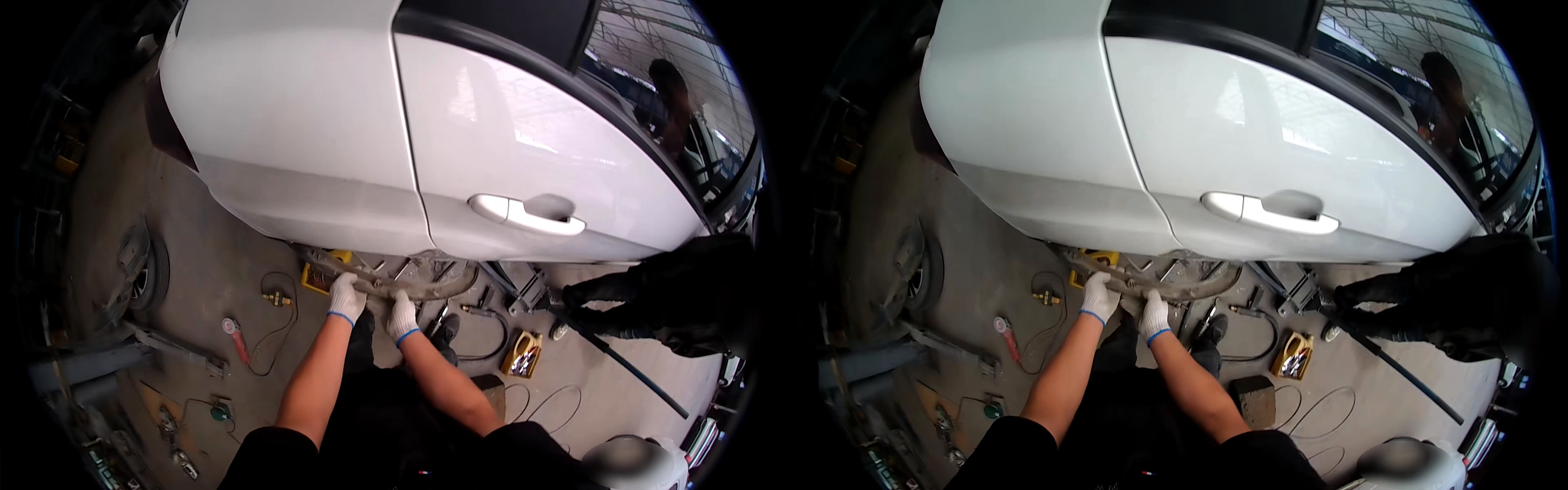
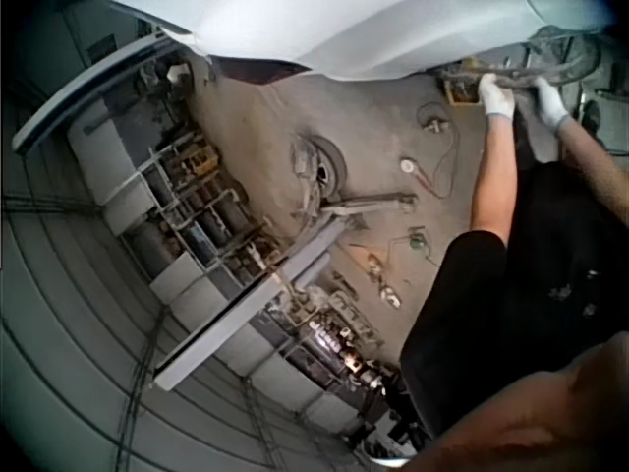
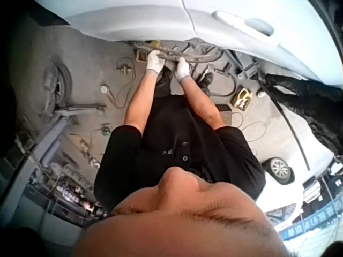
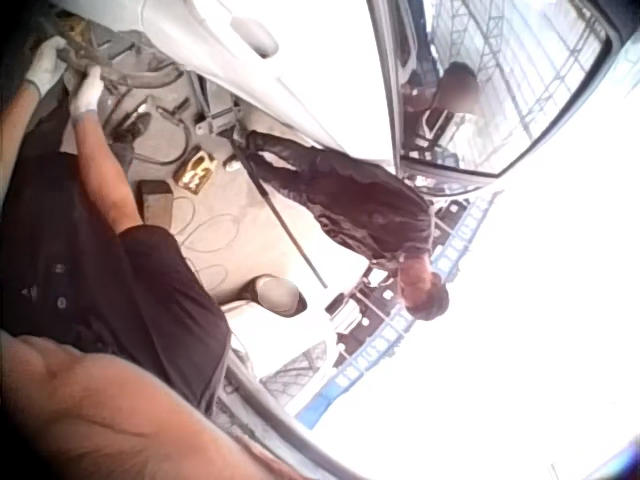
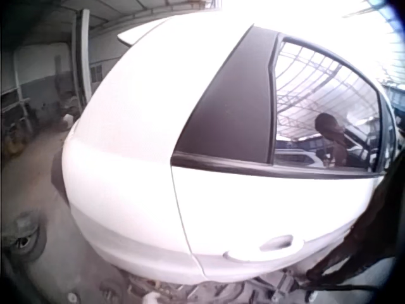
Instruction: The person kneels beside a white car and uses a metal tool to scrape and smooth the damaged rear bumper area. They repeatedly rub the tool along the edge of the bumper and occasionally wipe the surface with their gloved hand.
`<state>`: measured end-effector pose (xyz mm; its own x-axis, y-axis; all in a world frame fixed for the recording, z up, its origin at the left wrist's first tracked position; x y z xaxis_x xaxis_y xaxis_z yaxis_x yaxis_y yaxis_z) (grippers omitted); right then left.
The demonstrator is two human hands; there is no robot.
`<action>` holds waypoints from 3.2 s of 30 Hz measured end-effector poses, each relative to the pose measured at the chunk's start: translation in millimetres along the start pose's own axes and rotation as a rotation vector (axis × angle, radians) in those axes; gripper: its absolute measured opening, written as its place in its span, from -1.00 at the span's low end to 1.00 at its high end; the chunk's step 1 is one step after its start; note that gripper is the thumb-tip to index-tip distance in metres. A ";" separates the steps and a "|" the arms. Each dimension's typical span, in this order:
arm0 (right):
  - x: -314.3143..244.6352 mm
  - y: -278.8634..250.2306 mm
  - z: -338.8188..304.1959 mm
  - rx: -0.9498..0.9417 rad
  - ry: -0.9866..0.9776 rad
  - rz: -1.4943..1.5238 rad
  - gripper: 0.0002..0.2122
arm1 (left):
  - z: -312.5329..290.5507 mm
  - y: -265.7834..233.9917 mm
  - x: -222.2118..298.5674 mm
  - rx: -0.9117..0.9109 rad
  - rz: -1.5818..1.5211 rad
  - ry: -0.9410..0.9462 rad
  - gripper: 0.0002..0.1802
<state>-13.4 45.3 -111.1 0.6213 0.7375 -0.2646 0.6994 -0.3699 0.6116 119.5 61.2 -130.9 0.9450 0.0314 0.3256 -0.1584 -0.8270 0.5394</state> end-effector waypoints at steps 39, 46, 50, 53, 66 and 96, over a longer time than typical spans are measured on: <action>-19.2 125.1 -17.4 -0.595 -0.607 -2.040 -0.44 | -180.6 -268.1 197.6 0.702 0.456 0.690 -0.52; -51.0 114.8 9.9 -0.484 -0.819 -1.986 -0.44 | -224.1 -329.5 176.8 0.802 0.360 0.443 -0.52; -116.8 28.1 23.9 -0.158 -0.691 -1.986 -0.50 | -212.2 -325.0 198.0 0.791 0.515 0.405 -0.55; -148.2 -6.7 14.5 -0.020 -0.619 -1.881 -0.54 | -182.4 -299.7 219.5 0.725 0.695 0.525 -0.62; -214.9 -163.0 99.7 0.539 -0.448 -1.028 -0.33 | -170.4 -145.3 233.2 0.422 0.762 0.592 -0.64; 37.3 108.0 -58.5 -1.323 -0.236 -1.795 -0.61 | -167.1 -187.7 210.9 0.675 0.992 0.577 -0.54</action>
<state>64.7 65.9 -11.3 -0.1038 -0.3273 -0.9392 -0.0857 0.9437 -0.3194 300.7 316.8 -33.6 0.2296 -0.6493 0.7251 -0.3744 -0.7466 -0.5499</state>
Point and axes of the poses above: each hand's wrist, its own z-axis towards the middle knuckle, its own y-axis out of the palm, x = y × z, the point moved 7 cm from there along z, towards the middle knuckle, and after that the axes turned 3 degrees about -x, right-handed, at the moved point
